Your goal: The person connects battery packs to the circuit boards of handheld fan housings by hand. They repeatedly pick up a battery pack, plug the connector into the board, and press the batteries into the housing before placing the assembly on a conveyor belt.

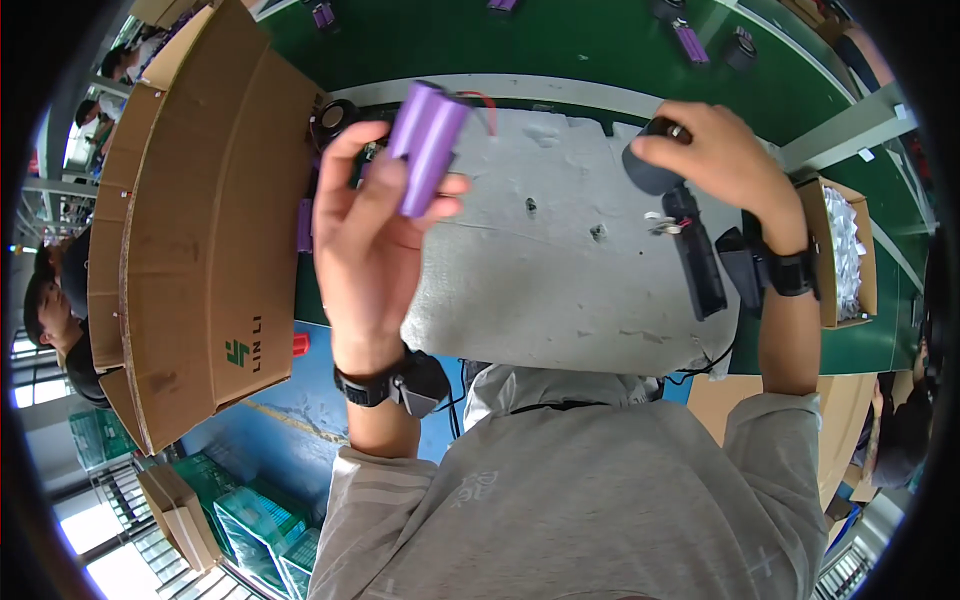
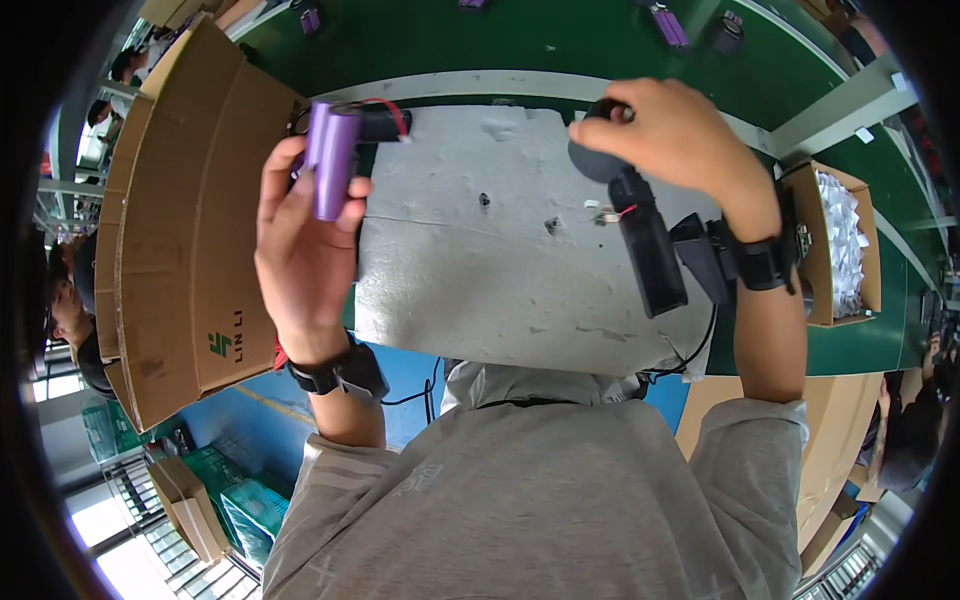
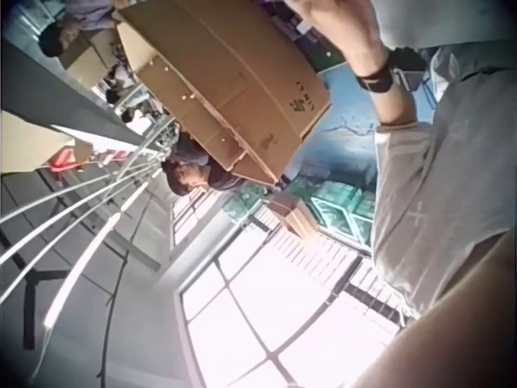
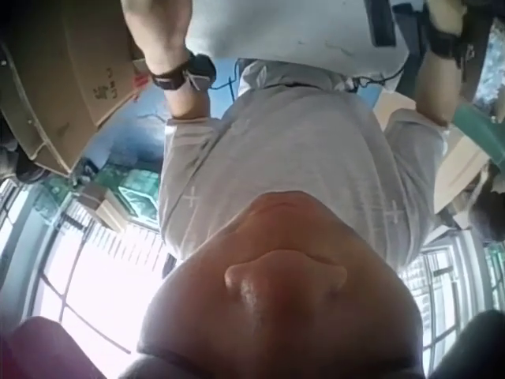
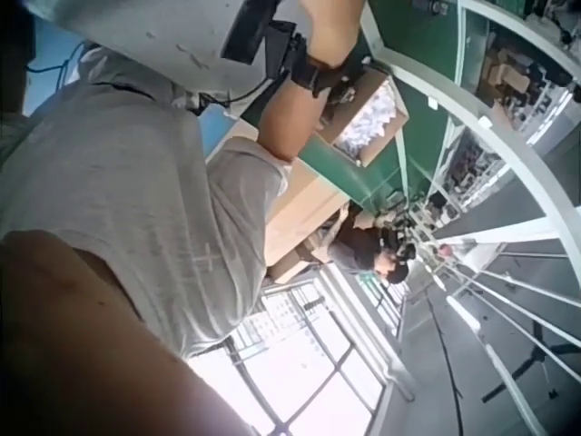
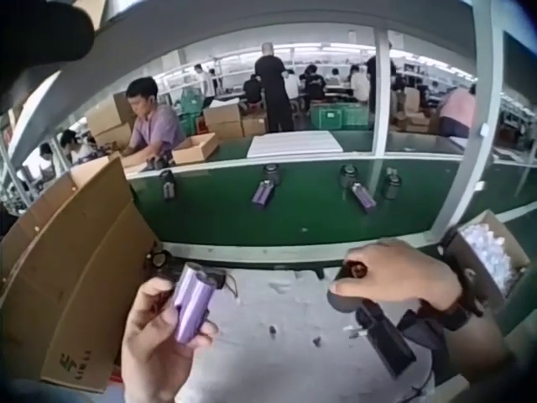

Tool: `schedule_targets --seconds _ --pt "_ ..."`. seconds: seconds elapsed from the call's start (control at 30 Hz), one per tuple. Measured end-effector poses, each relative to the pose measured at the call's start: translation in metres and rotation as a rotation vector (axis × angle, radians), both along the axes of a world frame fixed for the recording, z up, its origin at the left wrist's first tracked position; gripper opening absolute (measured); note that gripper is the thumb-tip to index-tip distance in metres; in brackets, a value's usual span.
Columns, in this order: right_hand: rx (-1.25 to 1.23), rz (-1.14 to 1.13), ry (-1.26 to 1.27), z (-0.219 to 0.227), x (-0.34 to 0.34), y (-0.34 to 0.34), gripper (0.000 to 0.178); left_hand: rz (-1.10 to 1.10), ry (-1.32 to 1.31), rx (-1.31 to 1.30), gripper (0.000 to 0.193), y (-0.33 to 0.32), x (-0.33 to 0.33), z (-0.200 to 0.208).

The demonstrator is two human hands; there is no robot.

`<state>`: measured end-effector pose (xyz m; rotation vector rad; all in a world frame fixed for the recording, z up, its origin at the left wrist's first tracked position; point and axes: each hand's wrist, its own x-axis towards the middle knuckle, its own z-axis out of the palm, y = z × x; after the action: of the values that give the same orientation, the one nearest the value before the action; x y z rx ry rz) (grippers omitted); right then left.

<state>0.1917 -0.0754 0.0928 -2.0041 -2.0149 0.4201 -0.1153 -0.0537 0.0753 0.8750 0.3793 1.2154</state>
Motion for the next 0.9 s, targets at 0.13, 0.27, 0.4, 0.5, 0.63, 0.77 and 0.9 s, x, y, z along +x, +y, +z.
schedule_targets --seconds 0.13,0.27,0.4,0.5,0.63,0.77,0.9 --pt "0.031 -0.053 -0.207 -0.053 -0.014 -0.020 0.044 -0.234 -0.010 -0.157 0.032 -0.012 0.060 0.001" --pt "0.081 -0.125 0.090 -0.015 -0.015 -0.044 0.045 -0.235 0.066 -0.086 0.037 -0.014 0.090 -0.003" --pt "-0.127 -0.059 0.972 -0.012 -0.014 -0.072 0.043 -0.028 0.327 0.390 0.045 -0.018 0.117 -0.012" --pt "-0.092 -0.107 1.440 -0.023 -0.018 -0.073 0.042 0.191 0.643 0.868 0.051 -0.024 0.132 -0.021" --pt "0.085 -0.313 1.532 -0.049 -0.001 -0.072 0.041 0.122 0.730 1.090 0.047 -0.032 0.137 -0.040" --pt "-0.045 -0.284 1.310 -0.078 0.014 -0.076 0.037 -0.161 1.158 0.754 0.037 -0.027 0.111 -0.051" --pt "0.123 -0.261 1.114 -0.090 0.006 -0.067 0.031 -0.352 1.120 0.620 0.034 -0.008 0.121 -0.062"
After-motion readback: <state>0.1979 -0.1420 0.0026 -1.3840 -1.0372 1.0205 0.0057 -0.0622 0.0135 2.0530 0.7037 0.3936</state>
